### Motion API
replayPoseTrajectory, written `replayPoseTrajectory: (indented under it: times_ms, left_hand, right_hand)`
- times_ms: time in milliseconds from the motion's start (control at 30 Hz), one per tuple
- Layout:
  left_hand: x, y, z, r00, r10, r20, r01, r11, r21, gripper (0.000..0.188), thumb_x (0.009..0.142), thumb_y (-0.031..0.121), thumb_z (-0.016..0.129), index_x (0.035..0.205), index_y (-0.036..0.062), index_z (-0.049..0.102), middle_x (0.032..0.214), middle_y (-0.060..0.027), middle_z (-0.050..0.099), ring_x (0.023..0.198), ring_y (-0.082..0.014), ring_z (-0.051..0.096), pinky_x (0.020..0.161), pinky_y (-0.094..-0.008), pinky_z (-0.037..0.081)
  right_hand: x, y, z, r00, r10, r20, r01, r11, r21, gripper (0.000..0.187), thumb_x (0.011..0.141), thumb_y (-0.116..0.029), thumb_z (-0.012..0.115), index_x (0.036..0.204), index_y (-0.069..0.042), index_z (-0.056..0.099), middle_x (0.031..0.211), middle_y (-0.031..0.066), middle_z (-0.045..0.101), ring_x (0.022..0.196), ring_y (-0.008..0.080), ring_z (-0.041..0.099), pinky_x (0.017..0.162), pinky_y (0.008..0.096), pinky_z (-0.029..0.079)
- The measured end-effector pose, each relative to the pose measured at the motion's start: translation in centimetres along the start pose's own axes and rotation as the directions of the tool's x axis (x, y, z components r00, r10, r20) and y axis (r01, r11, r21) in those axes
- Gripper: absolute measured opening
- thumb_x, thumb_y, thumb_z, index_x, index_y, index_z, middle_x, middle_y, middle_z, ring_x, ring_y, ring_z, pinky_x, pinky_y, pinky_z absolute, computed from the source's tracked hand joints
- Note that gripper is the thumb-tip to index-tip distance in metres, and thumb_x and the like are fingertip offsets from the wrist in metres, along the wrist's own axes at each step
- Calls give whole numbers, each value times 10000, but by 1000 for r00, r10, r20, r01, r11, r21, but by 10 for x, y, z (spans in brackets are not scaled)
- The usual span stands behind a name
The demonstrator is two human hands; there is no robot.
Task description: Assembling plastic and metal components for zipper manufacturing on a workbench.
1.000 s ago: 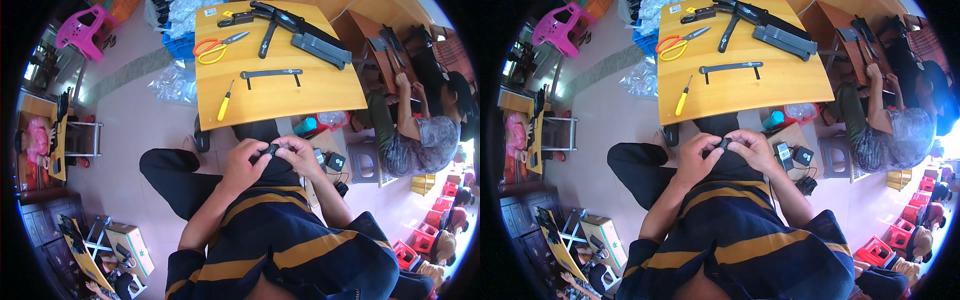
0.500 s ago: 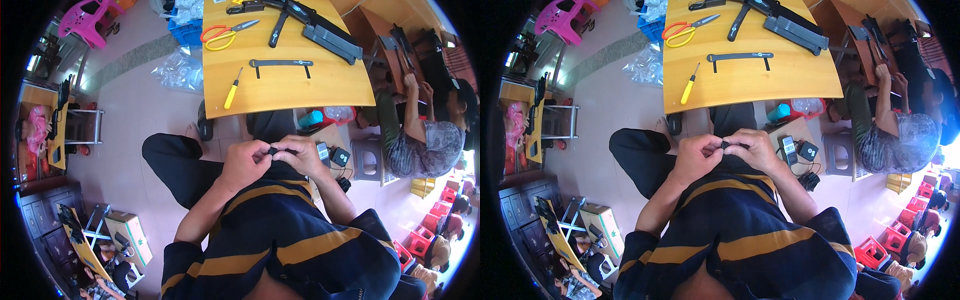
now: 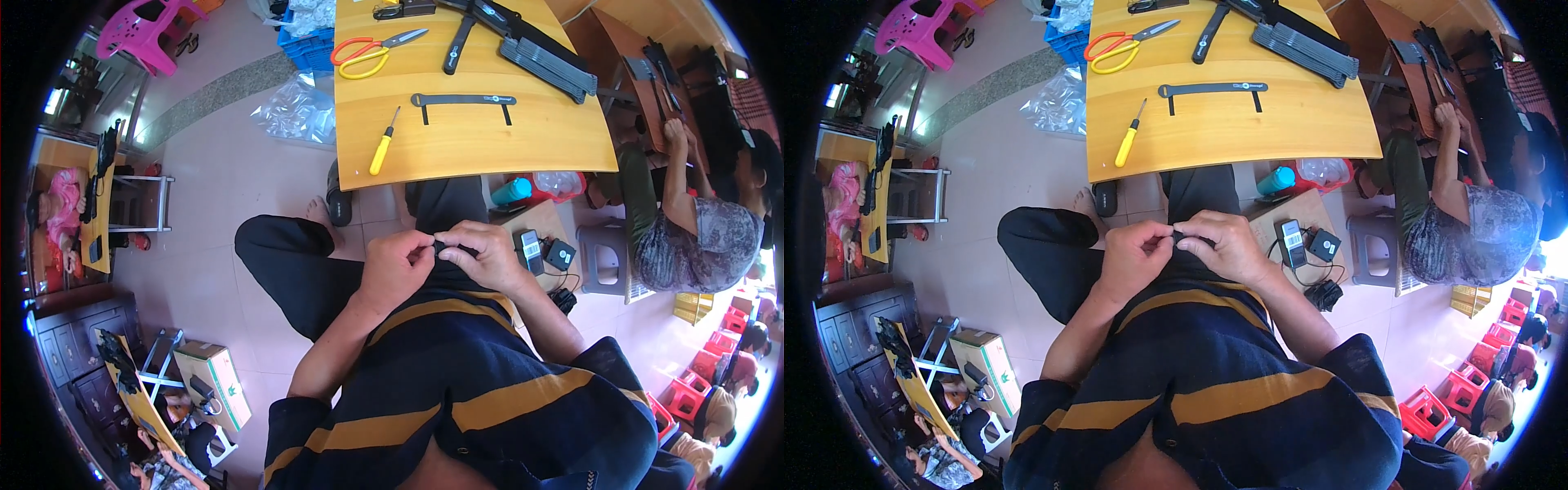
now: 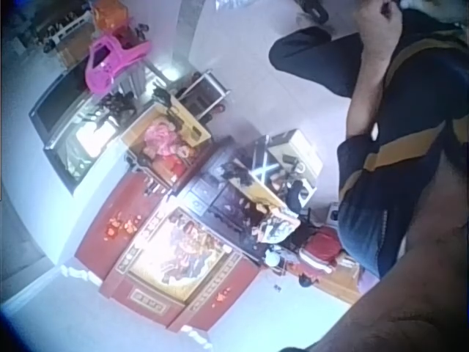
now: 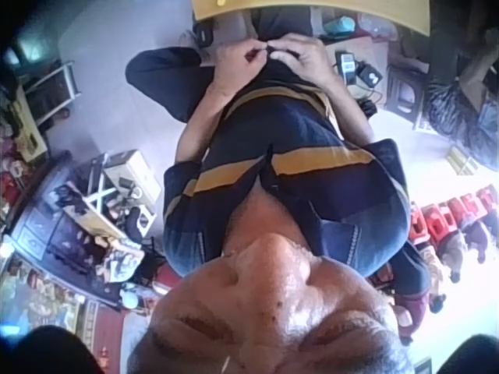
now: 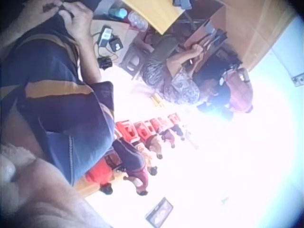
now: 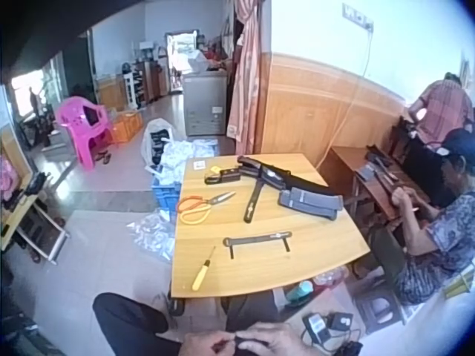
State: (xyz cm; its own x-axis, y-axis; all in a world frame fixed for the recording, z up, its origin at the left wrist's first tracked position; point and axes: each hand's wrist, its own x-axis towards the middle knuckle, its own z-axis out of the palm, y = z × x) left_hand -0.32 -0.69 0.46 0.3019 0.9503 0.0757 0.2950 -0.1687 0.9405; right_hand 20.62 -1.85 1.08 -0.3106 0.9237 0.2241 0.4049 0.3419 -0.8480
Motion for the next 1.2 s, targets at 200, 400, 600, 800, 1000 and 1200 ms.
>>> replayPoseTrajectory:
  times_ms: [200, 400, 600, 800, 1000, 1200]
  left_hand:
    - [2, 2, 1, 999, 33, 20, -32, 999, -26, 143, 830, 34, 763, 964, -1, 729, 797, -172, 732, 701, -248, 758, 630, -326, 583]
    - [3, -2, 3, 999, 47, 9, -47, 999, -11, 146, 825, 39, 760, 963, 5, 729, 794, -172, 726, 688, -248, 750, 621, -334, 575]
    - [5, -2, 5, 998, 55, 20, -56, 997, 54, 150, 854, -8, 748, 1003, -14, 735, 828, -138, 757, 747, -167, 764, 671, -288, 609]
    - [6, -6, 10, 994, 89, -64, -86, 995, 43, 122, 809, 14, 742, 925, 26, 707, 764, -161, 697, 657, -290, 720, 589, -366, 556]
    - [8, -8, 5, 989, 141, -42, -136, 985, 109, 128, 819, -14, 740, 941, 16, 714, 775, -145, 707, 671, -250, 731, 602, -331, 563]
    - [4, 1, 8, 995, -18, -99, 0, 983, -184, 123, 849, 17, 774, 961, 12, 723, 832, -114, 739, 742, -192, 759, 655, -299, 589]
  right_hand:
    - [-4, 4, 1, 999, 21, -25, -21, 1000, -7, 252, 876, -99, 825, 1106, -15, 768, 896, 131, 741, 790, 258, 729, 685, 338, 566]
    - [-3, 3, 0, 999, 29, -25, -29, 1000, -4, 251, 874, -76, 822, 1110, -10, 766, 910, 141, 745, 800, 260, 732, 699, 335, 573]
    - [-3, 4, 5, 996, 60, -59, -58, 998, 27, 212, 883, -58, 797, 1080, 7, 754, 911, 158, 735, 814, 297, 733, 716, 358, 577]
    - [0, -5, 8, 990, 107, -94, -103, 994, 45, 212, 882, -21, 776, 1091, 4, 754, 915, 158, 739, 811, 299, 731, 722, 364, 577]
    - [-5, -5, 16, 979, 160, -130, -150, 985, 82, 230, 887, 9, 774, 1117, 2, 767, 944, 141, 753, 863, 223, 737, 765, 315, 566]
    - [-4, 8, 15, 950, 303, -74, -254, 890, 379, 165, 941, -1, 749, 1104, 5, 774, 948, 81, 769, 879, 122, 725, 778, 284, 582]
